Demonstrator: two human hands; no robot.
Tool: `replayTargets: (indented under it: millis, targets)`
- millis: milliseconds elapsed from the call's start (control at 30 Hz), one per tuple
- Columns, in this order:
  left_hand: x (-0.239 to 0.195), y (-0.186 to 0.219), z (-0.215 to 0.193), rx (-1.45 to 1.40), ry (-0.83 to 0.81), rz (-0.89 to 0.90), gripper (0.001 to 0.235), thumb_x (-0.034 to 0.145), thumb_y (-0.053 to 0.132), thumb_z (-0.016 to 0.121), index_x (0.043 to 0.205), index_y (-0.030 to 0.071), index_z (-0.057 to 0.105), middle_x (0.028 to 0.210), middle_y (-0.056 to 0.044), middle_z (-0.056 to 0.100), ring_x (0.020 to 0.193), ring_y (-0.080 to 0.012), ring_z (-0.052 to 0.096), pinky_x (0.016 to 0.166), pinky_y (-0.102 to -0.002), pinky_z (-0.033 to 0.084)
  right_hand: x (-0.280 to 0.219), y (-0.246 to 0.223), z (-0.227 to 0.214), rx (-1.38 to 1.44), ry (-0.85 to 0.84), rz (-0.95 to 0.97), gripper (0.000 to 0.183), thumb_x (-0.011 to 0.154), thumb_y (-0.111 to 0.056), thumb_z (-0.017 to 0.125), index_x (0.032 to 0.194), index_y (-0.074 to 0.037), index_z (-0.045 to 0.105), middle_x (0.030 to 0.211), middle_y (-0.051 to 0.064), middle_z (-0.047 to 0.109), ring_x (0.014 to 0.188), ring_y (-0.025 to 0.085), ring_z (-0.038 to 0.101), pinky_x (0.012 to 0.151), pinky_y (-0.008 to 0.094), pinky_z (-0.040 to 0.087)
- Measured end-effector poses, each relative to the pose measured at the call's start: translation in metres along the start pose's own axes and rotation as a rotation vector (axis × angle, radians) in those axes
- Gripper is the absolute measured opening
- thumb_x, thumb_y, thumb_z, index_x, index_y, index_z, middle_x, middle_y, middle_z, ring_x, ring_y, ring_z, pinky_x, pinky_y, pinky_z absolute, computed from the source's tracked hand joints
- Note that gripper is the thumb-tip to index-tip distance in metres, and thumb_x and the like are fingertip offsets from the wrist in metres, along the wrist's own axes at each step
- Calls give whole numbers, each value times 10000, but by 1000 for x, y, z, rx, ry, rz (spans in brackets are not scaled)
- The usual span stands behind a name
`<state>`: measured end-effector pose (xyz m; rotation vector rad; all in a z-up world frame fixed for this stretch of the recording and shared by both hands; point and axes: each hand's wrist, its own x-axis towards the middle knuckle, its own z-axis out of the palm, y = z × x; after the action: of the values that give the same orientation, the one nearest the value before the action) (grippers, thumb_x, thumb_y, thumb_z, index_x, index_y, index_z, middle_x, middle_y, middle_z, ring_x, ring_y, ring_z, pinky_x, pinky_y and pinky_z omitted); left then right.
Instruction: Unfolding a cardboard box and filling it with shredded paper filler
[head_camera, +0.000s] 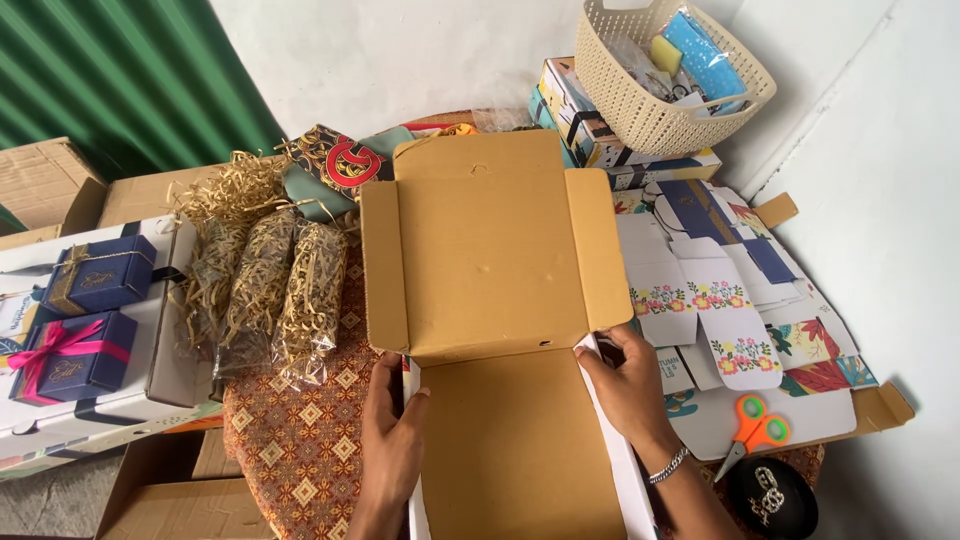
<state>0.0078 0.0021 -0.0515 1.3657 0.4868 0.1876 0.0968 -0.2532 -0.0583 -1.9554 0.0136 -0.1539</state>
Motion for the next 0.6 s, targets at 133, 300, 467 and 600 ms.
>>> replayTargets:
  millis: [133, 300, 467, 600]
  targets:
    - [2, -5, 0, 4, -21, 36, 327, 923, -2, 521, 1237, 88, 548, 849, -40, 430, 744, -143, 347, 682, -303, 309, 3, 1, 2, -82, 36, 47, 103, 831, -149, 744, 794, -79, 677, 733, 7, 685, 684, 126, 592, 657, 297, 472]
    - [-3, 2, 0, 19, 2, 50, 302, 918, 121, 601, 1214, 69, 585, 924, -48, 526, 846, -156, 445, 783, -303, 374, 1, -1, 3, -90, 36, 79, 202, 835, -176, 724, 698, -86, 606, 653, 10, 606, 614, 137, 516, 592, 327, 424]
    - [-24, 24, -2, 77, 19, 35, 569, 870, 226, 594, 1421, 104, 526, 1390, -75, 613, 1283, -180, 555, 1095, -338, 419, 0, 0, 3, -28, 32, 38, 97, 844, -159, 740, 817, -72, 707, 767, 5, 713, 716, 122, 609, 689, 299, 491]
    - [-54, 31, -11, 179, -99, -53, 826, 840, 454, 607, 1587, 205, 359, 1694, 14, 360, 1557, -124, 318, 1242, -347, 241, 1, 3, 2, -33, 38, 23, 121, 844, -171, 750, 812, -67, 698, 792, 3, 730, 753, 110, 629, 715, 294, 501]
